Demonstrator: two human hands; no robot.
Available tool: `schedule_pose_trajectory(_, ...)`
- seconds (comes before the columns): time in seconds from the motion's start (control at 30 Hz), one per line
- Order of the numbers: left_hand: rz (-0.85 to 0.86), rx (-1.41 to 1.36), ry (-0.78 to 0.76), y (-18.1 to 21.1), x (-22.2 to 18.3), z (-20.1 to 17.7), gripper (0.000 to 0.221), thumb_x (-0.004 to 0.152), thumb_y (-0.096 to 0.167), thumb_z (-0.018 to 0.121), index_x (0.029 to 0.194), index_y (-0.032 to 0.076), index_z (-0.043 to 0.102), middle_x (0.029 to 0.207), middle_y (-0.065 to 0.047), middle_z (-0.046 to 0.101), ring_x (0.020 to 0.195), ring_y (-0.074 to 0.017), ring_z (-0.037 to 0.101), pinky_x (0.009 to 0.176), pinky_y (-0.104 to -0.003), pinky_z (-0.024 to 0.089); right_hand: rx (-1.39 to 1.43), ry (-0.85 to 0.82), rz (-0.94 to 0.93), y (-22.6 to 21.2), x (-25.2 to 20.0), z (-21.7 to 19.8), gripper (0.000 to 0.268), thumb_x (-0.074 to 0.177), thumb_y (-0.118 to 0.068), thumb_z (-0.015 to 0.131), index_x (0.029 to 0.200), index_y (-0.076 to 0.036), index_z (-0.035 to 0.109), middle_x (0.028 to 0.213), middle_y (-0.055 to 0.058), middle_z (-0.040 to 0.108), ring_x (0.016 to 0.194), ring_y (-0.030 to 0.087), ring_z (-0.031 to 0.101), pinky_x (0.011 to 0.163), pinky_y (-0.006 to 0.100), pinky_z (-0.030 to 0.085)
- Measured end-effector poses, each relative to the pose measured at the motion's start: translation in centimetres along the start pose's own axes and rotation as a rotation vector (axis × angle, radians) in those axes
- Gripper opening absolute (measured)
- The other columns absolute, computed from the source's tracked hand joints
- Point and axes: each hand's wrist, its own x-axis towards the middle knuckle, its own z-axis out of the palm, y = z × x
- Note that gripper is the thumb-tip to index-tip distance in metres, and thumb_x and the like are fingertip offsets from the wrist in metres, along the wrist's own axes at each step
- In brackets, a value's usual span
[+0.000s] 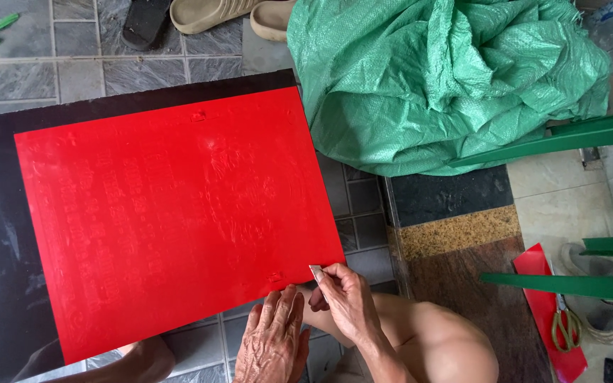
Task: Weeding a vinyl graphic on a substrate using a utility blade and hands.
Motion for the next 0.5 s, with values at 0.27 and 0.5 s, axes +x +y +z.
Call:
schedule_pose_trajectory(0.27,-0.003,-0.022,0.014,-0.12,-0.10,0.05,0.063,0.086,0.026,0.069,0.135,-0.008,0.051,0.151,-0.024,0.043,0.137,-0.0432,0.043,0.101,-0.056,0.040,0.049,0.019,0.012,-0.07,0.01,-0.04,0.024,0.101,-0.022,0.058,0.097,-0.002,0.069,0.062,0.008,0.072,0.054,0.014,0.071,0.050,0.028,0.060)
schedule_pose_trajectory(0.5,-0.009,-0.038,0.013,-0.13,0.05,-0.14,0.064,0.087,0.025,0.069,0.138,-0.008,0.048,0.151,-0.023,0.043,0.137,-0.0422,0.042,0.101,-0.055,0.039,0.016,0.022,0.006,-0.69,-0.02,0.07,0.024,0.100,-0.023,0.059,0.099,-0.002,0.070,0.063,0.009,0.072,0.055,0.015,0.072,0.051,0.029,0.061)
